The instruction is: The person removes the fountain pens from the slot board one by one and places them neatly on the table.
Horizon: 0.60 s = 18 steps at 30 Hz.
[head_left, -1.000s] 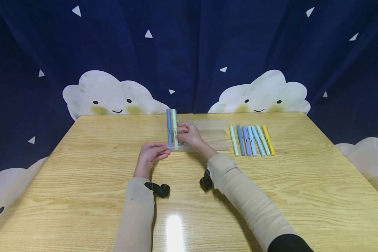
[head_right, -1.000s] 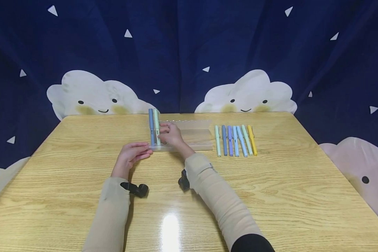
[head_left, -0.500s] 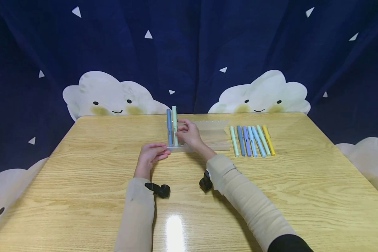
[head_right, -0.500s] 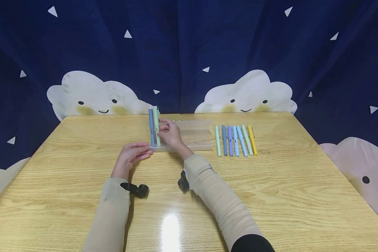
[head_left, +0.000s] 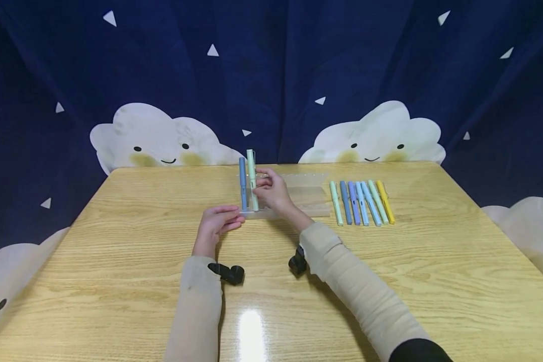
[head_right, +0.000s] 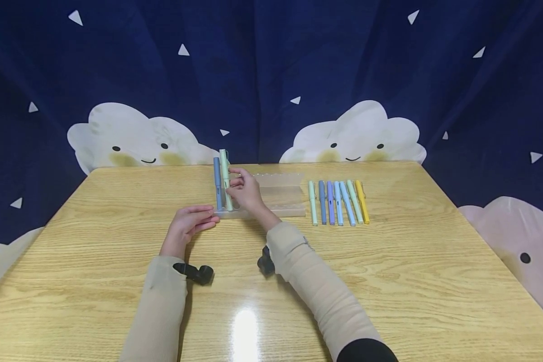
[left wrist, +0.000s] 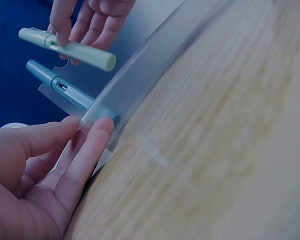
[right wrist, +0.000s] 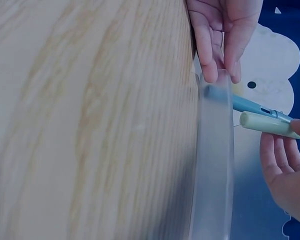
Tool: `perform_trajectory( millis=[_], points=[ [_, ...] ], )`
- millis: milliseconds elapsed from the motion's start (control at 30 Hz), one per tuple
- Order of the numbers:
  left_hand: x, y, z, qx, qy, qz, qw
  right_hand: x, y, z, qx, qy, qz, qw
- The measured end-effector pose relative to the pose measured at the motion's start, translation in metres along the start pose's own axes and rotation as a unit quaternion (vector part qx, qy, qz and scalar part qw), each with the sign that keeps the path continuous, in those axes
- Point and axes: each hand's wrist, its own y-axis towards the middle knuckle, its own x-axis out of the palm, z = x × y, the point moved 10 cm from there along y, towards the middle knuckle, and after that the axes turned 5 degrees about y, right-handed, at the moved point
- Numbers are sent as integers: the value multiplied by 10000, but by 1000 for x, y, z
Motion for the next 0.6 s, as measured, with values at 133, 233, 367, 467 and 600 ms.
perform_trajectory(
  millis=[133, 233, 367, 467, 600],
  points=[
    [0, 0, 0, -33, 30, 31, 10000, -5, -1, 0, -5, 47, -56, 10000],
    [0, -1, 0, -44, 22, 6, 10000, -10, -2, -1, -46, -15, -88, 9999],
    [1, -3, 0, -9, -46, -58, 10000, -18, -5, -1, -23, -175, -82, 9998],
    [1, -3, 0, 10, -104, -95, 9999, -26, -7, -2, 1, -302, -22, 9995],
    [2, -2, 0, 5, -138, -110, 9998, -36, -11, -3, 38, -443, 50, 9990]
  ],
)
